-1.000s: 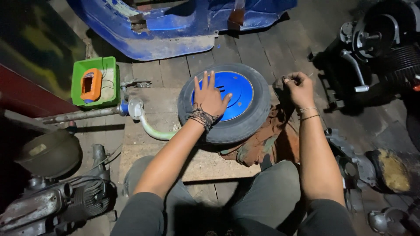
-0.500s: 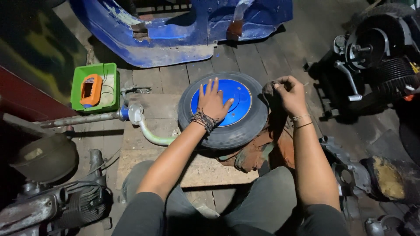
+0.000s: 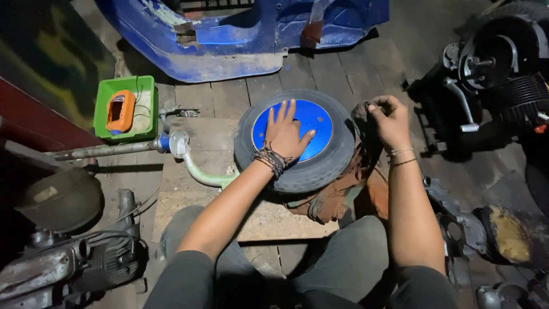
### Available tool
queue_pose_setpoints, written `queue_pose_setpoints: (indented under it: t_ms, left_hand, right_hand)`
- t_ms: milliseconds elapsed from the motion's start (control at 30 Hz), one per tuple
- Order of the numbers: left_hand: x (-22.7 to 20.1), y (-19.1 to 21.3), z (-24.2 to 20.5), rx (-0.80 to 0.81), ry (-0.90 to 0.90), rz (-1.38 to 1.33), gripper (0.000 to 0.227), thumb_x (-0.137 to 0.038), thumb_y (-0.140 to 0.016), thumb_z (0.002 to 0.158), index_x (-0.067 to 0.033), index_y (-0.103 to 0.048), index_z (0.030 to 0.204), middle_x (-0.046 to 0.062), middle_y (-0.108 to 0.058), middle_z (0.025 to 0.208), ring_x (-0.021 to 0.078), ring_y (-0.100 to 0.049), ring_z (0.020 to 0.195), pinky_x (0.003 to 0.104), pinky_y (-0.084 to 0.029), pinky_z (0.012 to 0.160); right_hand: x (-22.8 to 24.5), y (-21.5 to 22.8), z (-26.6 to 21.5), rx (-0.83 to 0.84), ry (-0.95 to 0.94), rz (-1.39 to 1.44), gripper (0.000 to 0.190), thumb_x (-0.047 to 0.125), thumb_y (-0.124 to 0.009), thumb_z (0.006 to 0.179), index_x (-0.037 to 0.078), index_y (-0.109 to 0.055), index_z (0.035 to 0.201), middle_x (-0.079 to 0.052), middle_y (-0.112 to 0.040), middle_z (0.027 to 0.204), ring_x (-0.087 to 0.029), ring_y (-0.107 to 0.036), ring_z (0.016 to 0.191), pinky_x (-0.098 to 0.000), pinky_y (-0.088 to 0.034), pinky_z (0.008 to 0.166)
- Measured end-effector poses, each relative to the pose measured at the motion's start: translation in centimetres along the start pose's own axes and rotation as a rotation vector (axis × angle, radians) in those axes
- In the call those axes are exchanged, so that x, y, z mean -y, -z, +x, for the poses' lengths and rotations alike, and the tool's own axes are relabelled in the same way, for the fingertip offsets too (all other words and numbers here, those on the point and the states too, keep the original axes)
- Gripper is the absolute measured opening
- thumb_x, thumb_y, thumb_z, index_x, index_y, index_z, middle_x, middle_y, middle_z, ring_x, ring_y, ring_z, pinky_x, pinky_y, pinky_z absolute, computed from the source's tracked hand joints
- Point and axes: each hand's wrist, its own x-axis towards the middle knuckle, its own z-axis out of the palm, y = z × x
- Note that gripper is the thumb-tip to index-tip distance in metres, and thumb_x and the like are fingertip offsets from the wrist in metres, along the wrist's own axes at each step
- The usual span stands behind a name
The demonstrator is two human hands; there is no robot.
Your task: The person wipes the surface of a blue-rimmed tire with a cloth, then moves to a nearby pipe and wipes it with the same cloth. The actions are repetitive and focused on cleaning the surfaces.
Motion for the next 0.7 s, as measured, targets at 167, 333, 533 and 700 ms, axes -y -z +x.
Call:
queue_pose_setpoints:
  t_ms: [167,333,533,700]
  left_hand:
    - [-0.3,0.3,-0.5,0.004,-0.006,0.061,0.064,-0.057,-0.046,0.103,-0.0005,-0.076,0.106,0.023,-0.031,0.166,0.0430,-0.024,0.154,0.066,-0.012,0.123]
    - [-0.2,0.2,-1.1,0.016,0.005,0.098,0.064,-0.058,-0.047,0.102,-0.0015,-0.077,0.103,0.022,-0.031,0.166,0.0424,-0.024,0.155,0.066,-0.012,0.123]
    - [0.8,-0.1,-1.6,-0.014,0.011,0.109,0.067,-0.059,-0.044,0.103,-0.0009,-0.077,0.104,0.023,-0.035,0.164,0.0430,-0.025,0.154,0.067,-0.011,0.122]
    - [1.6,-0.7,-1.6,-0.029,0.035,0.156,0.069,-0.061,-0.046,0.102,0.0005,-0.077,0.097,0.025,-0.035,0.163,0.0445,-0.025,0.153,0.069,-0.009,0.122]
  right_hand:
    - [-0.2,0.2,-0.3,0.004,0.023,-0.007,0.019,0.008,-0.074,0.096,0.004,-0.071,0.115,-0.010,-0.067,0.092,-0.017,-0.063,0.086,-0.0331,-0.051,0.076]
    - [-0.5,0.4,-0.3,0.002,0.033,-0.006,0.019,0.007,-0.074,0.096,0.003,-0.071,0.114,-0.010,-0.067,0.092,-0.016,-0.063,0.086,-0.0336,-0.052,0.076]
    - [-0.7,0.6,-0.5,-0.020,0.015,-0.010,0.021,0.010,-0.075,0.095,0.006,-0.071,0.115,-0.006,-0.066,0.092,-0.014,-0.062,0.087,-0.0326,-0.051,0.078]
    - [-1.0,1.0,-0.4,-0.034,0.002,-0.052,0.022,0.010,-0.076,0.095,0.005,-0.072,0.116,-0.012,-0.070,0.097,-0.019,-0.064,0.092,-0.0381,-0.052,0.079]
